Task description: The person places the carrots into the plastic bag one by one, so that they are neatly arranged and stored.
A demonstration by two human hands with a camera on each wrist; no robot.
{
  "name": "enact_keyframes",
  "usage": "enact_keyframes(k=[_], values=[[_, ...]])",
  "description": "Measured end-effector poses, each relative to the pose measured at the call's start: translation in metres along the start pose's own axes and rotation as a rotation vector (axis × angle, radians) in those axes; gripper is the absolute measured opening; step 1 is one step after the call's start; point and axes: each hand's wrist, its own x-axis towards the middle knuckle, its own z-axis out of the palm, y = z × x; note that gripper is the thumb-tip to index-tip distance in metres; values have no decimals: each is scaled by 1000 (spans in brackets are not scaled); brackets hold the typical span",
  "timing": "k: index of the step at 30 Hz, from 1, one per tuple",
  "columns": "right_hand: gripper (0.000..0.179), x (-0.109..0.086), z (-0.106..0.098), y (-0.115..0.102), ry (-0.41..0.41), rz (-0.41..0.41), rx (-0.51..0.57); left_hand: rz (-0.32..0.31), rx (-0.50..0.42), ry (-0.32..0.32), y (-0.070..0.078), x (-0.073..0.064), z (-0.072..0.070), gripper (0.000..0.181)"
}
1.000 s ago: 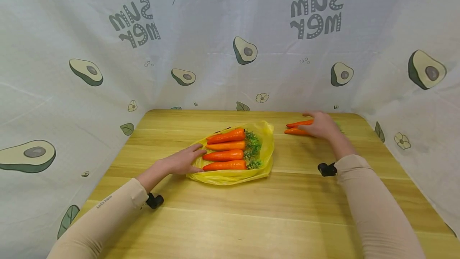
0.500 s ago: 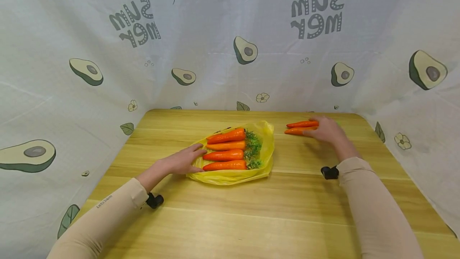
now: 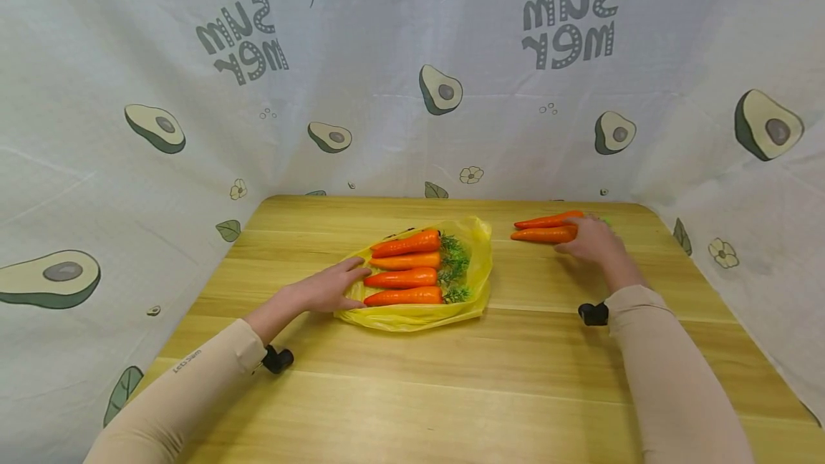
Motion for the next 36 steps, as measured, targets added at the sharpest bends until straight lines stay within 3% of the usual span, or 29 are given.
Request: enact_keyframes(k=[10, 23, 32, 36], values=[[58, -2, 7, -2, 20, -2, -33, -7, 3, -1, 1, 0, 1, 75], [56, -5, 5, 1, 11, 27, -89, -2, 3, 1, 1, 0, 0, 75], [40, -6, 8, -7, 35, -53, -91, -6, 3, 1, 0, 0, 0, 75], [36, -7, 8, -7, 20, -52, -100, -3, 14, 0, 0, 1, 1, 75]])
